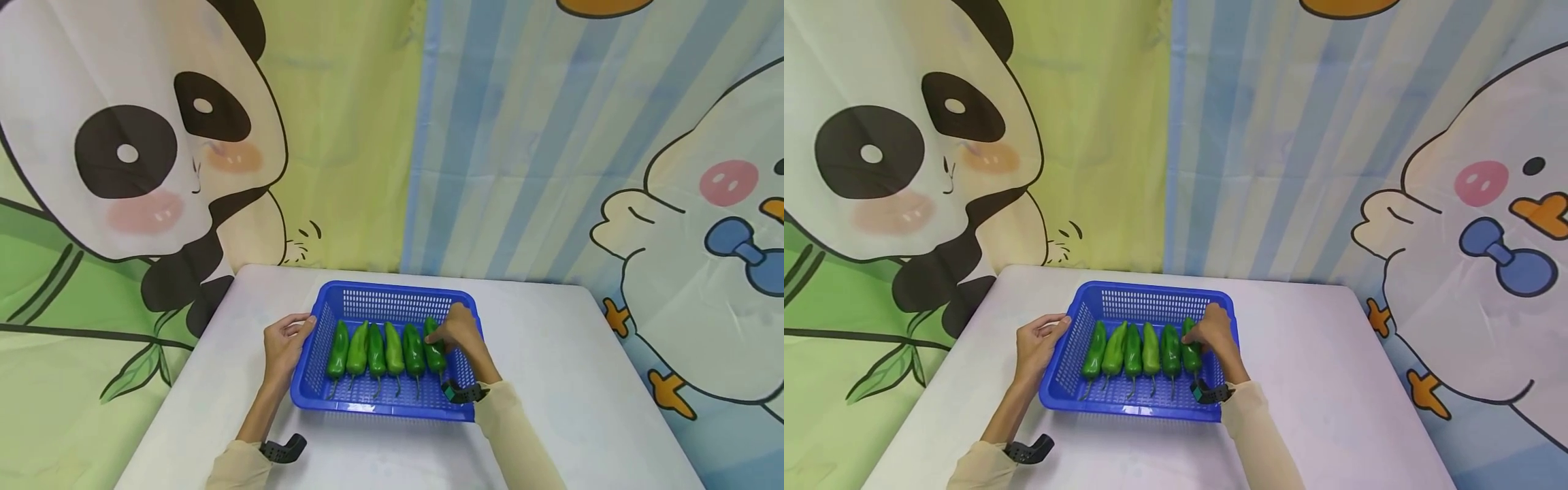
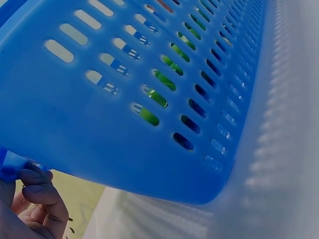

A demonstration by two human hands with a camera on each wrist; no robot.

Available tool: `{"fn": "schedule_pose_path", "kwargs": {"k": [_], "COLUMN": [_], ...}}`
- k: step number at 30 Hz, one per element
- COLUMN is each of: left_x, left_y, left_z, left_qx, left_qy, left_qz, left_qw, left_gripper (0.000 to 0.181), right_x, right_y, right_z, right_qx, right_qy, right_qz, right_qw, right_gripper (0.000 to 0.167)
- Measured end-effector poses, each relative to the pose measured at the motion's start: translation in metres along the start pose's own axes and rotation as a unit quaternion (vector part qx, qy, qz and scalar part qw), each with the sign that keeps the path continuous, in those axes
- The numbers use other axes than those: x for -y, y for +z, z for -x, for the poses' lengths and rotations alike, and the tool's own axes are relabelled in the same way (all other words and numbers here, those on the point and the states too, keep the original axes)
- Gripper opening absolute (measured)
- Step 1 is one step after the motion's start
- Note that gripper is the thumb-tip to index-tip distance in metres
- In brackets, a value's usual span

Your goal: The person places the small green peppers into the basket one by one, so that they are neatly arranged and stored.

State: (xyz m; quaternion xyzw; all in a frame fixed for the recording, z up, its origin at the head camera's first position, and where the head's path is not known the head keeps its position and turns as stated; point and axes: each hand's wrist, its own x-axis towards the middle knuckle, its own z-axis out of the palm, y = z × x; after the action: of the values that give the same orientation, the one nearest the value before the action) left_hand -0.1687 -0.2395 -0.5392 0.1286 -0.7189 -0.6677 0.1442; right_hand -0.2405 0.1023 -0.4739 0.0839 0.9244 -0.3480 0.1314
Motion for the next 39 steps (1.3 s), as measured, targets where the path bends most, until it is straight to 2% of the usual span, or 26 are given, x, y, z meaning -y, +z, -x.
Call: {"fn": "schedule_pose_path", "kwargs": {"k": [3,8,11,18,27,34,39], "left_x": [-0.0002,0.0001,0.0003,0.0012,0.0006,-0.0019,-0.0025], "left_y": [-0.0008,-0.0015,-0.0019,-0.0014,0.0038,0.0026,0.0009], "left_z": [-0.0005,-0.0008,-0.0010,-0.0023,-0.0018,-0.0009,-0.0002], "left_qx": [0.001,0.000,-0.001,-0.004,-0.007,-0.007,0.000], "left_qy": [0.002,-0.001,-0.001,0.002,-0.006,0.007,0.007], "left_qz": [0.001,0.004,0.003,0.012,-0.004,0.020,0.025], "left_qw": [1.0000,1.0000,1.0000,0.9999,1.0000,0.9998,0.9997], "left_gripper": [0.034,0.034,0.034,0.033,0.031,0.031,0.033], "right_x": [0.0010,0.0015,0.0018,0.0011,-0.0007,-0.0002,0.0012], "right_y": [0.0007,0.0013,0.0030,0.0071,0.0078,0.0089,0.0089], "right_z": [0.0013,0.0008,-0.0008,-0.0036,-0.0004,0.0008,0.0046], "right_qx": [0.006,0.021,0.031,0.045,0.047,0.047,0.038], "right_qy": [-0.002,-0.005,-0.005,-0.004,-0.009,-0.025,-0.028], "right_qz": [0.006,0.030,0.025,0.029,0.025,0.037,0.047], "right_qw": [1.0000,0.9993,0.9992,0.9986,0.9985,0.9979,0.9978], "right_gripper": [0.077,0.068,0.063,0.077,0.057,0.044,0.047]}}
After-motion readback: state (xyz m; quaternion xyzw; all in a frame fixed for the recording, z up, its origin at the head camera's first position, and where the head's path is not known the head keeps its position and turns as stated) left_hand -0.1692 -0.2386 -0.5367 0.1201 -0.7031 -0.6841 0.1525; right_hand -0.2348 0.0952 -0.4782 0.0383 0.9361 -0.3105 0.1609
